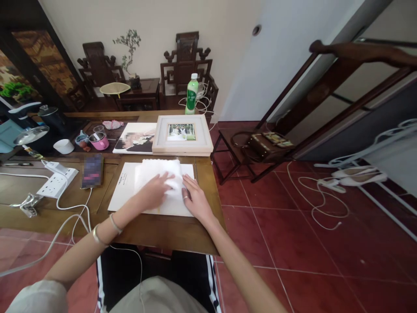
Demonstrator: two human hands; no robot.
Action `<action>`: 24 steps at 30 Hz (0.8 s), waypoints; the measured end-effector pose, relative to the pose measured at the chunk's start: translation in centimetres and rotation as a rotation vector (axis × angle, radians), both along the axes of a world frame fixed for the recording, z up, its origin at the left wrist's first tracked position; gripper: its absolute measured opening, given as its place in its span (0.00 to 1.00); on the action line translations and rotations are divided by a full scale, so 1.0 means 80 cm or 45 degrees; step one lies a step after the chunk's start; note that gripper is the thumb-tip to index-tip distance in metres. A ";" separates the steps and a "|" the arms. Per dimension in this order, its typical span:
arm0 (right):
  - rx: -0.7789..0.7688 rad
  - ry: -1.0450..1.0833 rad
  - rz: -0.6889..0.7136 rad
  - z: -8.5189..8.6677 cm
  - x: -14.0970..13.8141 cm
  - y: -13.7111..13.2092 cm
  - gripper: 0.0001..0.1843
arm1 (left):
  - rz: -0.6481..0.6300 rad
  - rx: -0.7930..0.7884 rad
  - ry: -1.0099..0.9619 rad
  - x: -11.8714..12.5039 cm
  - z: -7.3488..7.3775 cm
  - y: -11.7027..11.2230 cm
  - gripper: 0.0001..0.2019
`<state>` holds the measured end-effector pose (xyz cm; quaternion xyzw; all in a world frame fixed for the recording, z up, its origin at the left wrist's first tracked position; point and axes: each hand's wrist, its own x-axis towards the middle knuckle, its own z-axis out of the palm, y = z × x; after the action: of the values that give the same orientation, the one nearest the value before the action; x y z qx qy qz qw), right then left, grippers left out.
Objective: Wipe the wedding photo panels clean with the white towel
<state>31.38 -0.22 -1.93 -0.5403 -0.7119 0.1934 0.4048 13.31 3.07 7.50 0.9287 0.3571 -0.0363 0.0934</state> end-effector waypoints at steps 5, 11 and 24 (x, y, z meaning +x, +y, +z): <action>0.000 0.025 -0.011 0.002 -0.001 -0.001 0.22 | 0.094 -0.002 -0.061 -0.013 -0.002 0.064 0.18; -0.030 0.024 -0.005 0.003 -0.001 -0.001 0.22 | 0.184 -0.007 -0.109 -0.066 -0.010 0.067 0.19; -0.010 -0.003 -0.013 0.004 -0.003 -0.005 0.23 | 0.014 -0.048 -0.157 -0.102 -0.004 -0.128 0.17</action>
<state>31.16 -0.58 -1.58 -0.5457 -0.7090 0.1936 0.4026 5.18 -7.19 7.18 0.9253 0.3550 0.0148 0.1329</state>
